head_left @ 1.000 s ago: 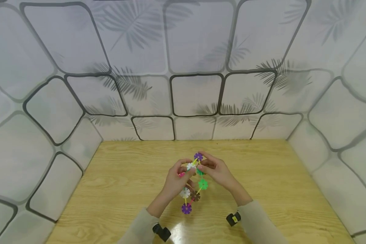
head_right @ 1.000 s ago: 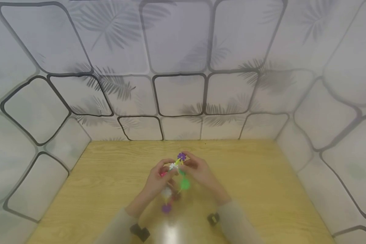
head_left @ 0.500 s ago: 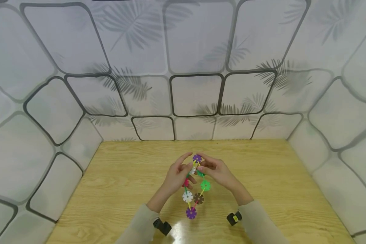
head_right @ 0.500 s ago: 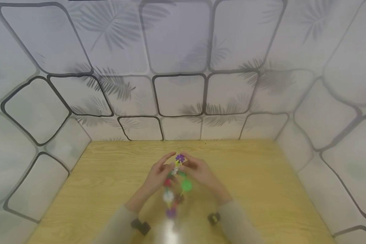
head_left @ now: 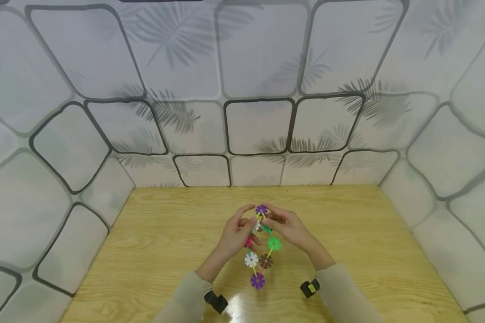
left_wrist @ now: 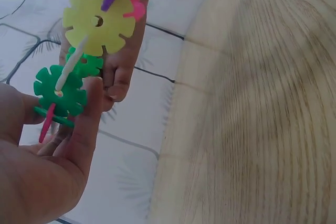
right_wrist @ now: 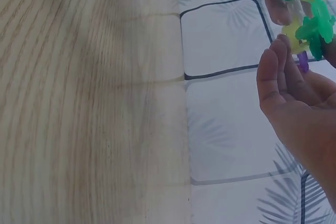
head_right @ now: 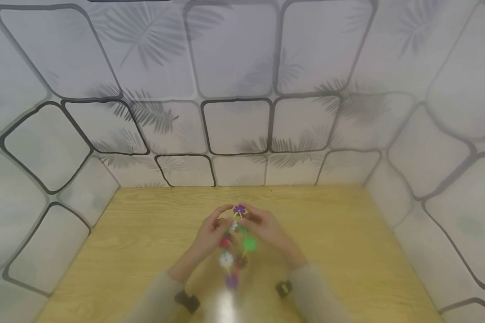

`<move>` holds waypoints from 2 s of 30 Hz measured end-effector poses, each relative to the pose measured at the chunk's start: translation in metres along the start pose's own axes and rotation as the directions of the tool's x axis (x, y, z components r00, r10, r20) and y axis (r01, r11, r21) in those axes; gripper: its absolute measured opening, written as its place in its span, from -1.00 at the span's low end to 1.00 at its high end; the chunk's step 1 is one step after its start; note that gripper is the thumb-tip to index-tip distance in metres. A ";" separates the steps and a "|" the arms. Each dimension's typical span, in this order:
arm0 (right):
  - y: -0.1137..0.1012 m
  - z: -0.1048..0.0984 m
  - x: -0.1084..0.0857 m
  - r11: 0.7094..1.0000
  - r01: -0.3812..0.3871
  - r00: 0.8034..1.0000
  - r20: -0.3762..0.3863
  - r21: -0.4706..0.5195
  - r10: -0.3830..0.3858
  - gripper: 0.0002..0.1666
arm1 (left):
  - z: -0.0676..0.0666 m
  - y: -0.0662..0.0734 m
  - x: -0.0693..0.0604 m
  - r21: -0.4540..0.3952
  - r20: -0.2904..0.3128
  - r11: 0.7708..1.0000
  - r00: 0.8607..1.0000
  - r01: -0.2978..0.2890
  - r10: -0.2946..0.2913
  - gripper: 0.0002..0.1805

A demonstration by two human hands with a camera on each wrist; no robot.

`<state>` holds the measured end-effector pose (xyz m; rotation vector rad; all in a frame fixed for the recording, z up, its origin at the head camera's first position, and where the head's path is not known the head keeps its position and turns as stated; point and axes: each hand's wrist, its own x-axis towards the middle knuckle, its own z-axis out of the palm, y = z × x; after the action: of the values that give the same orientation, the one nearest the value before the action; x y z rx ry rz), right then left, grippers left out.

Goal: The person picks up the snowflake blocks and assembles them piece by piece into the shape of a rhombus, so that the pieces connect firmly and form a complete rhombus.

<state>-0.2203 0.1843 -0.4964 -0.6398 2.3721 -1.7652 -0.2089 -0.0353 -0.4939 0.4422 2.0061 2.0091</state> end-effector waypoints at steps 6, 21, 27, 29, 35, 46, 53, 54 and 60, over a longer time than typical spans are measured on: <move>0.007 0.001 0.005 0.999 -0.046 0.998 -0.034 -0.003 0.046 -0.32 | -0.005 -0.006 0.002 0.033 -0.015 0.999 1.000 0.014 -0.013 -0.51; 0.022 0.005 0.019 0.978 -0.205 0.969 -0.145 -0.025 0.199 -0.51 | -0.019 -0.020 0.016 0.086 -0.098 0.996 0.995 0.039 -0.030 -0.48; 0.032 0.007 0.024 0.976 -0.219 0.956 -0.201 0.000 0.215 -0.58 | -0.021 -0.027 0.028 0.080 -0.126 0.996 0.992 0.038 -0.028 -0.47; 0.036 0.008 0.027 0.972 -0.234 0.947 -0.223 0.006 0.229 -0.58 | -0.021 -0.030 0.032 0.078 -0.133 0.996 0.990 0.050 -0.040 -0.46; 0.045 0.012 0.038 0.953 -0.302 0.908 -0.298 0.019 0.294 -0.65 | -0.021 -0.038 0.044 0.123 -0.175 0.989 0.983 0.081 -0.058 -0.47; 0.062 0.016 0.052 0.923 -0.375 0.879 -0.346 -0.080 0.327 -0.71 | -0.026 -0.051 0.054 0.358 -0.298 0.920 0.953 0.161 -0.051 -0.62; 0.069 0.018 0.052 0.910 -0.399 0.874 -0.348 -0.113 0.340 -0.72 | -0.031 -0.058 0.052 0.345 -0.274 0.925 0.960 0.160 -0.064 -0.61; 0.070 0.018 0.052 0.908 -0.403 0.873 -0.348 -0.116 0.343 -0.72 | -0.032 -0.059 0.051 0.345 -0.264 0.926 0.963 0.153 -0.061 -0.60; 0.079 0.016 0.051 0.906 -0.382 0.892 -0.327 -0.182 0.311 -0.71 | -0.033 -0.065 0.050 0.339 -0.215 0.930 0.974 0.140 -0.068 -0.58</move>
<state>-0.2821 0.1678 -0.5676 0.0475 2.7079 -1.5119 -0.2700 -0.0456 -0.5578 0.1997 2.4714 1.6884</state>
